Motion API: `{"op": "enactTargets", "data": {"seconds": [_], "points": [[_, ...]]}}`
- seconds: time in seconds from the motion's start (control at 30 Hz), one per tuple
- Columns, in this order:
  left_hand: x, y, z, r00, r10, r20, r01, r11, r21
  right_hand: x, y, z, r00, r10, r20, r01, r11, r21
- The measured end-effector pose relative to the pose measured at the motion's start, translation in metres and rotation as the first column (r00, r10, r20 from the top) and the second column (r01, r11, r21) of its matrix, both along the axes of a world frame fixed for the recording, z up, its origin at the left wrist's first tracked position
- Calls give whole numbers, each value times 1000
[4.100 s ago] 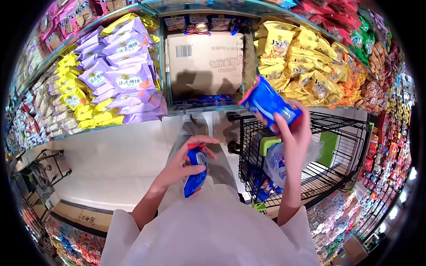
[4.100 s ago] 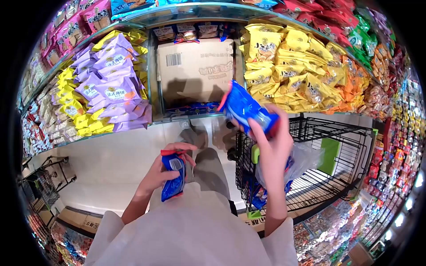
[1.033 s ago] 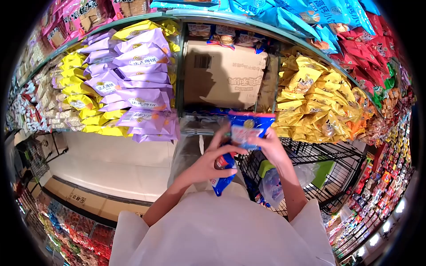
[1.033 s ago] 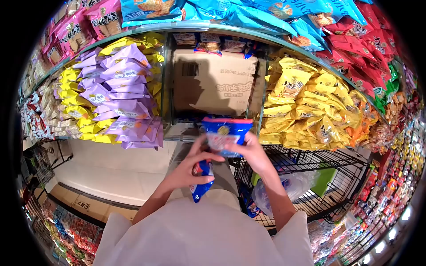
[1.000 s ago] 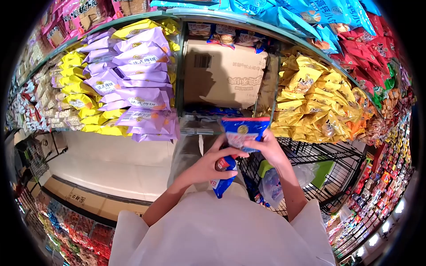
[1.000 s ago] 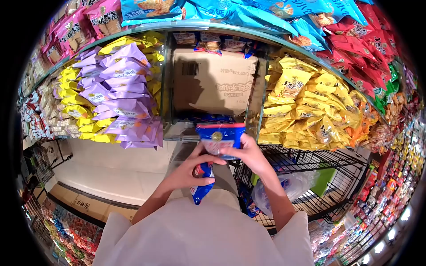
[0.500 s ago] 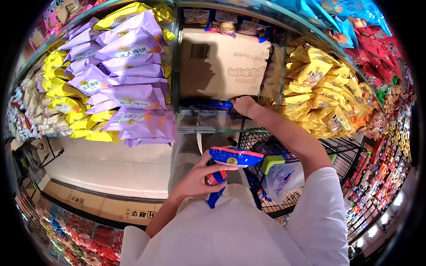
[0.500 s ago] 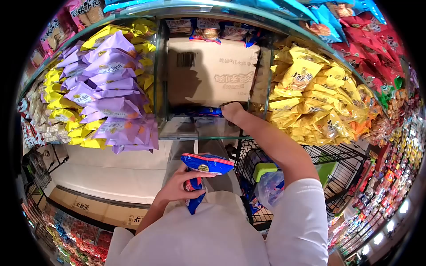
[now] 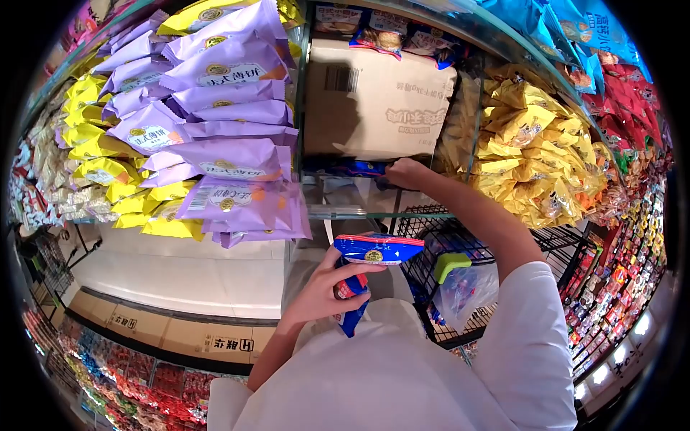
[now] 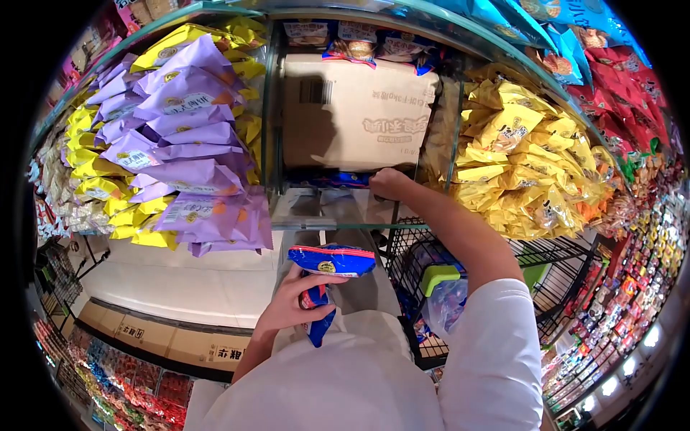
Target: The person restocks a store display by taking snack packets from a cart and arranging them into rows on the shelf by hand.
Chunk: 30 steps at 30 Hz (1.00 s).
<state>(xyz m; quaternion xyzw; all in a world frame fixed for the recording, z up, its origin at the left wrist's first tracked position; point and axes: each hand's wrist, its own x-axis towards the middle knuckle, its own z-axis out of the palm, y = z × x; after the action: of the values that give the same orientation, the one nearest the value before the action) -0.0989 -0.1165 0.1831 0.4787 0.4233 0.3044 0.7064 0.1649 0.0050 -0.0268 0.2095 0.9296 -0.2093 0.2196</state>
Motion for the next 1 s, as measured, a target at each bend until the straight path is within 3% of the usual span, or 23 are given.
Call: {"op": "enactTargets", "data": {"seconds": [0.13,0.2,0.33,0.4,0.53,0.6,0.67,0.77,0.87,0.9,1.0], "points": [[-1,5,-1,1000,-2,-7,2,1000,-11,0,-3,-13,998,53,44,-56,996,70],[-2,8,1,1000,-18,-19,17,1000,-18,-1,-7,-11,974,99,204,-120,989,92],[-1,6,-5,1000,-11,-16,12,1000,7,-8,-4,8,946,-16,323,-14,996,91],[-1,7,-6,999,-45,-19,46,999,20,-10,3,15,971,-5,240,26,996,-85],[0,8,-7,999,-49,-17,50,998,43,-18,7,23,968,-72,242,99,990,-103],[1,10,-7,999,-54,5,54,999,1,-29,12,27,995,-72,62,77,994,-78],[3,11,-9,998,-66,3,66,998,7,-45,9,32,992,-124,38,126,989,-78],[5,16,-6,997,-74,0,74,997,30,-52,-4,6,987,-59,-147,68,996,54],[5,18,-6,997,-78,-10,78,997,28,-61,-4,-4,991,39,-127,-32,998,60],[4,17,-6,996,-88,-16,89,996,20,-66,-2,-1,999,30,-36,-30,1000,0],[6,16,-8,997,-69,-20,70,997,22,-71,1,2,1000,19,-2,-19,999,-36]]}}
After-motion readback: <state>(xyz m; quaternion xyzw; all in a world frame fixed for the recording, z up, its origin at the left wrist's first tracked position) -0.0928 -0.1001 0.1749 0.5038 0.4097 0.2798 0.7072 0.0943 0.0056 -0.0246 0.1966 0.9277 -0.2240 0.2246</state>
